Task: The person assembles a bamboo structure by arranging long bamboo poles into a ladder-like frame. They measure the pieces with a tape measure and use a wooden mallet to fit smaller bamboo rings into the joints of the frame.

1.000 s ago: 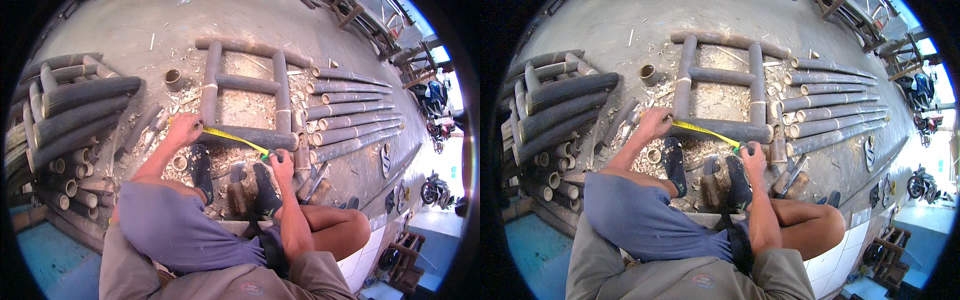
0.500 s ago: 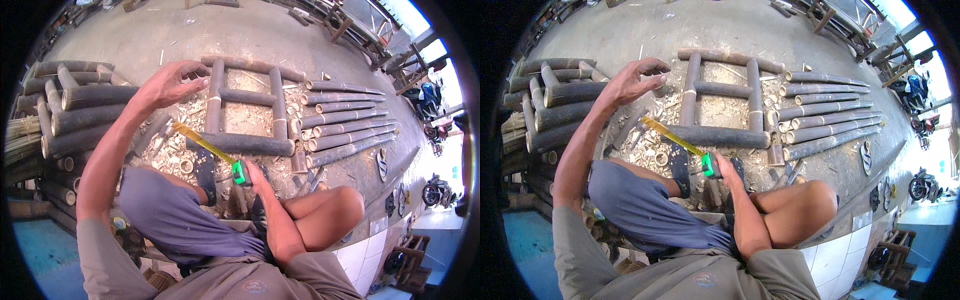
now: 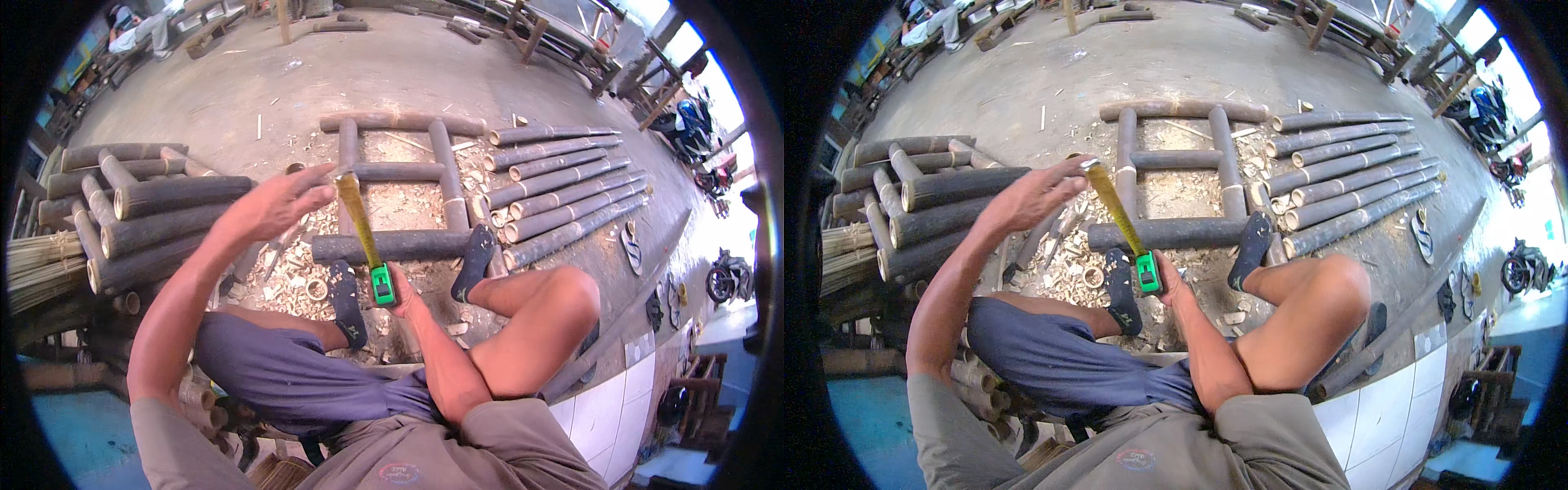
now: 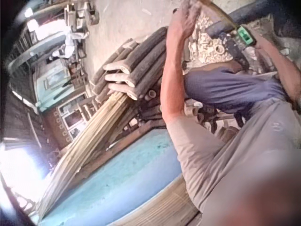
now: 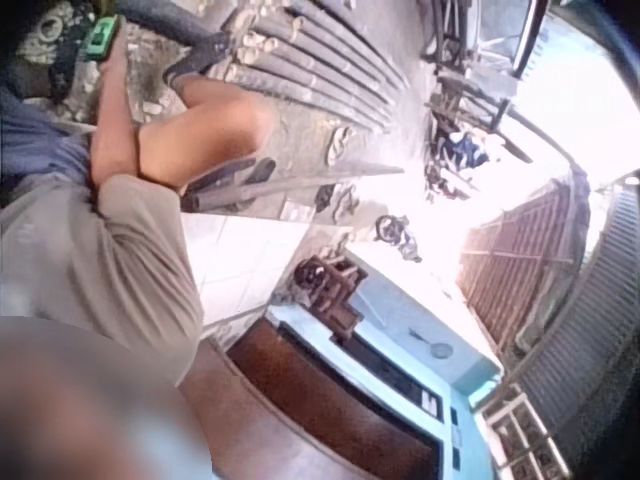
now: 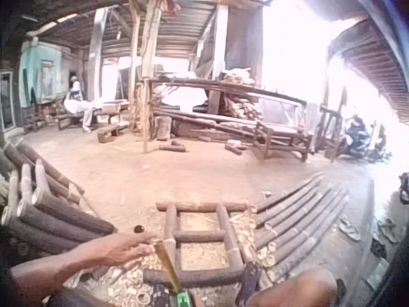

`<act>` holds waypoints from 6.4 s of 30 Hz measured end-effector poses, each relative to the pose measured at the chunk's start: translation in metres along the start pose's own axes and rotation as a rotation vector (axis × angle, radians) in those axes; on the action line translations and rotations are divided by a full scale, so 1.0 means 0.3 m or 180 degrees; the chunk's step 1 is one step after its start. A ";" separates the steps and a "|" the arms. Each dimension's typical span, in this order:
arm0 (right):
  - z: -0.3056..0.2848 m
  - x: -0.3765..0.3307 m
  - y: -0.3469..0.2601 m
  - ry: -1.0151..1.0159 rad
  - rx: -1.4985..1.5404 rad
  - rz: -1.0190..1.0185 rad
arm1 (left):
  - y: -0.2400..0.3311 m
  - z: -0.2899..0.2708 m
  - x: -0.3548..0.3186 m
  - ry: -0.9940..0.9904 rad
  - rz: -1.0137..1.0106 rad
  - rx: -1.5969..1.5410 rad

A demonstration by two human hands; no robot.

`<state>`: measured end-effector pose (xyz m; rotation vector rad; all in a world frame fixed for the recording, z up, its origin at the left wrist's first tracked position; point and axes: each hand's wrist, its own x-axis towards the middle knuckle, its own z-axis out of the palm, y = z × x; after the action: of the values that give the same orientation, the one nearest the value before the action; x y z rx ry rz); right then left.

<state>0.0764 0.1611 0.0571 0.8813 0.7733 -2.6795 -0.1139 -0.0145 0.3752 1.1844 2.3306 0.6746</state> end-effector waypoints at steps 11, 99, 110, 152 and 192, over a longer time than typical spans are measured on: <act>-0.311 -0.036 -0.069 -0.0149 0.0842 -0.0454 | 0.175 0.387 0.466 -0.1086 0.0096 -0.1203; -0.350 -0.117 -0.411 0.2691 -0.5876 -0.1755 | -0.181 1.263 0.528 0.0461 -0.1037 0.0537; -0.246 -0.010 -0.445 0.3209 -0.6191 -0.0494 | -0.221 1.280 0.526 0.0515 -0.0880 0.0367; -0.272 -0.014 -0.496 0.2926 -0.6417 -0.0459 | -0.120 1.231 0.318 0.1054 -0.1688 0.0055; -0.412 -0.111 -0.408 0.2193 -0.5727 -0.1321 | -0.306 1.089 0.539 -0.0544 -0.0468 0.0892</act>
<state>0.1199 0.3321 0.0435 0.9203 2.8067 -0.7148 -0.0685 0.1449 0.0379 1.1210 2.3891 0.1915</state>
